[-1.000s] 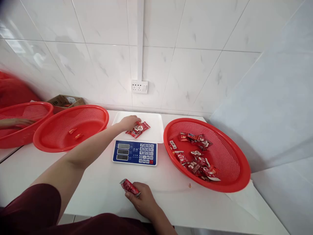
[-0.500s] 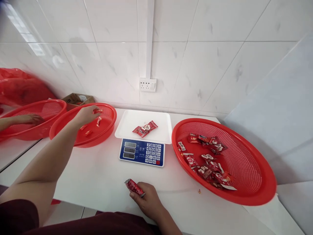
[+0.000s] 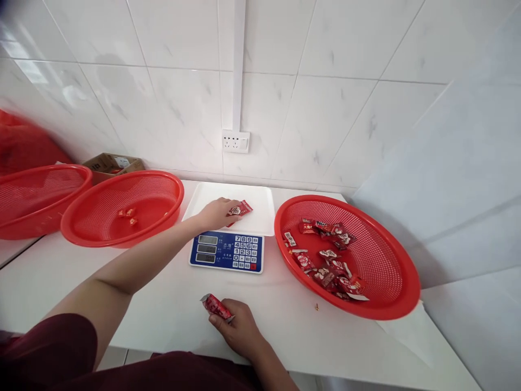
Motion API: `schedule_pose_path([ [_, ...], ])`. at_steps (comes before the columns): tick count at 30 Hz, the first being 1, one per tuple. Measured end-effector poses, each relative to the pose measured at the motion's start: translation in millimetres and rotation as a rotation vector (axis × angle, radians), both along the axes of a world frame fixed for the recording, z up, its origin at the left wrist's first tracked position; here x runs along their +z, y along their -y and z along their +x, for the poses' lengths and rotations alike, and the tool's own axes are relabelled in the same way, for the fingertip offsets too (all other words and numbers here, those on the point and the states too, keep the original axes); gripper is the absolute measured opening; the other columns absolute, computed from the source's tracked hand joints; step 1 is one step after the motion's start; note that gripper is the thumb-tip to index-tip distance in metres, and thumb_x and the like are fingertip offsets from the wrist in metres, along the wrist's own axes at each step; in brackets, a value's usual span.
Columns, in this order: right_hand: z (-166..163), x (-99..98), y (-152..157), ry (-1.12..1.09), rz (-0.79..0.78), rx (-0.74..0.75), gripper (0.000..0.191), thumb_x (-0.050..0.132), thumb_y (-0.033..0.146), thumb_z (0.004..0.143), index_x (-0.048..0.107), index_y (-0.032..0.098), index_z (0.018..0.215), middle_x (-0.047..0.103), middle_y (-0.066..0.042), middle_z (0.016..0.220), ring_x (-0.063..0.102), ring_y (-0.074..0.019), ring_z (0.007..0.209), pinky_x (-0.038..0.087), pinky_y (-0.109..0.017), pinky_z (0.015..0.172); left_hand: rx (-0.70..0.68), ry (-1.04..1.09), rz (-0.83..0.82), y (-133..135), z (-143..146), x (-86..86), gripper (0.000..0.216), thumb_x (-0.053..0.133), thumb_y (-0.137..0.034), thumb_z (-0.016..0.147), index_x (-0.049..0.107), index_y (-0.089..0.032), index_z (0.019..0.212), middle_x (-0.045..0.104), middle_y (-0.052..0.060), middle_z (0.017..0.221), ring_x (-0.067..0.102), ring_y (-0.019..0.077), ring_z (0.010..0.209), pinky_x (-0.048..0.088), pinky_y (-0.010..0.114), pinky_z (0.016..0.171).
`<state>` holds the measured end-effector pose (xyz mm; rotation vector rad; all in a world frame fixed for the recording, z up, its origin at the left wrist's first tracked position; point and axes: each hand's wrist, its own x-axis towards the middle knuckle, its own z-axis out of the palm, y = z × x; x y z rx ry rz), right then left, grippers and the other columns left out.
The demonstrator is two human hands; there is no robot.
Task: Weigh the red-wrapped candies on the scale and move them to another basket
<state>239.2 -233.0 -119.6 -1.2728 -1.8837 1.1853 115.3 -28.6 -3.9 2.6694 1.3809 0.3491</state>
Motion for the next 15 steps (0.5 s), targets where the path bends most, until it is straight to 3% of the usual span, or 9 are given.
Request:
schedule_pose_path([
  [3, 0, -1.2, 0, 0.003, 0.011, -0.009, 0.037, 0.048, 0.047, 0.081, 0.038, 0.019, 0.059, 0.039, 0.004, 0.057, 0.036, -0.0108, 0.056, 0.028, -0.022, 0.053, 0.019, 0.004, 0.011, -4, 16, -0.9, 0.035, 0.050, -0.036, 0.081, 0.053, -0.021, 0.114, 0.061, 0.007, 0.105, 0.055, 0.0248, 0.098, 0.045, 0.034, 0.080],
  [6, 0, -2.9, 0, 0.012, 0.033, -0.009, 0.038, 0.047, 0.048, 0.082, 0.039, 0.018, 0.059, 0.040, 0.004, 0.057, 0.036, -0.0107, 0.056, 0.029, -0.022, 0.053, 0.043, 0.029, 0.013, -7, 6, 7.3, 0.028, 0.047, -0.031, 0.083, 0.054, -0.024, 0.110, 0.060, 0.005, 0.103, 0.057, 0.0209, 0.093, 0.047, 0.030, 0.076],
  [9, 0, -3.7, -1, 0.021, 0.048, 0.001, 0.038, 0.047, 0.048, 0.082, 0.039, 0.018, 0.059, 0.039, 0.004, 0.057, 0.036, -0.0102, 0.055, 0.028, -0.022, 0.053, 0.146, 0.068, 0.067, -8, -32, 24.0, 0.028, 0.045, -0.032, 0.085, 0.053, -0.025, 0.110, 0.058, 0.006, 0.109, 0.055, 0.0233, 0.099, 0.046, 0.033, 0.076],
  [12, 1, -3.5, -1, 0.024, 0.047, 0.014, 0.038, 0.046, 0.048, 0.082, 0.039, 0.018, 0.059, 0.038, 0.005, 0.057, 0.036, -0.0103, 0.055, 0.028, -0.022, 0.053, 0.366, 0.102, 0.128, -6, -84, 41.0, 0.035, 0.052, -0.033, 0.081, 0.052, -0.023, 0.114, 0.056, 0.009, 0.113, 0.051, 0.0291, 0.105, 0.044, 0.040, 0.082],
  [15, 1, -2.7, -2, 0.009, 0.040, 0.026, 0.039, 0.046, 0.050, 0.082, 0.040, 0.019, 0.059, 0.039, 0.004, 0.058, 0.037, -0.0108, 0.056, 0.029, -0.022, 0.053, 0.411, 0.107, 0.111, 1, -113, 46.6, 0.040, 0.055, -0.032, 0.080, 0.052, -0.016, 0.116, 0.051, 0.014, 0.124, 0.039, 0.0337, 0.118, 0.037, 0.047, 0.093],
])
